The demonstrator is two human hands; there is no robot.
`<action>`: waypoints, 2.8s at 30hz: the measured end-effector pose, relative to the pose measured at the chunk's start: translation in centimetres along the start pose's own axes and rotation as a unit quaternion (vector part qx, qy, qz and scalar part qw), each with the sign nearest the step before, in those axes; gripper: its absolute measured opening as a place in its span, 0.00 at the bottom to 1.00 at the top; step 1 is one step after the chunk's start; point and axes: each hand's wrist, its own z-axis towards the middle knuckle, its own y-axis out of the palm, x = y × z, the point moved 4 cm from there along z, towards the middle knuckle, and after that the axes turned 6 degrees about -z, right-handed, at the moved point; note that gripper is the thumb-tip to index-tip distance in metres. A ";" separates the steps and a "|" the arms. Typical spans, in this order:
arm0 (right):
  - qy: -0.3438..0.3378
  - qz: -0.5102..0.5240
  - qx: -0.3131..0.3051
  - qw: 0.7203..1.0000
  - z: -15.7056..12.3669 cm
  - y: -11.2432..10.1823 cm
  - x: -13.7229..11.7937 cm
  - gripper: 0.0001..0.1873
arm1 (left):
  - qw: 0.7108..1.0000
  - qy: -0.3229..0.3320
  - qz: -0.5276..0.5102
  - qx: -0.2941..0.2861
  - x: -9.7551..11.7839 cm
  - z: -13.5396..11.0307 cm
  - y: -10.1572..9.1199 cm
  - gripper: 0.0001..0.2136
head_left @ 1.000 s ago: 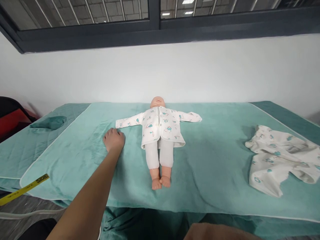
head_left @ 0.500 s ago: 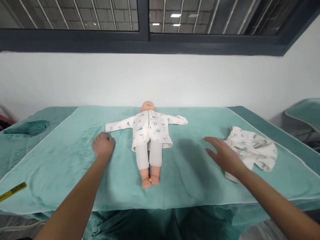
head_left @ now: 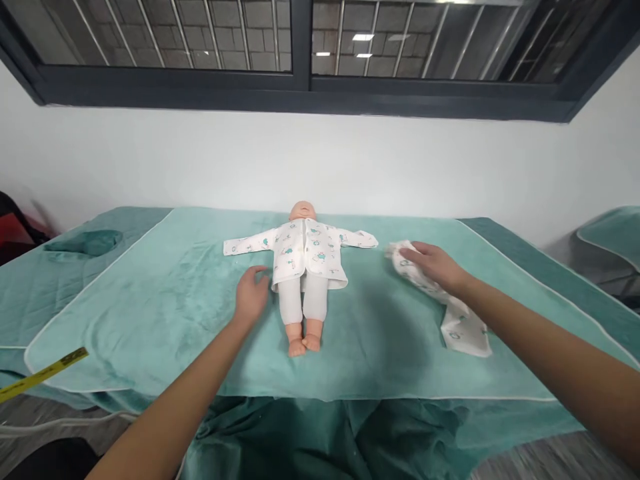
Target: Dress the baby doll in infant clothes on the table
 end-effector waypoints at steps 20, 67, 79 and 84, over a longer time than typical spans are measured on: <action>-0.259 0.345 -0.296 0.852 -4.6 7.0 -22.4 0.19 | 0.925 0.192 -0.311 -0.106 12.7 -1.6 -6.3 0.13; -0.289 0.168 -0.101 0.937 -5.6 3.7 -21.6 0.10 | 0.926 0.183 -0.331 -0.028 16.0 -1.6 -10.5 0.06; -0.316 0.242 -0.011 0.917 -6.3 3.4 -25.5 0.14 | 0.911 0.193 -0.268 -0.246 18.8 -3.3 -9.0 0.13; -0.274 0.251 -0.082 0.925 -4.8 5.2 -23.5 0.19 | 0.901 0.123 -0.383 -0.163 16.8 -1.9 -7.5 0.09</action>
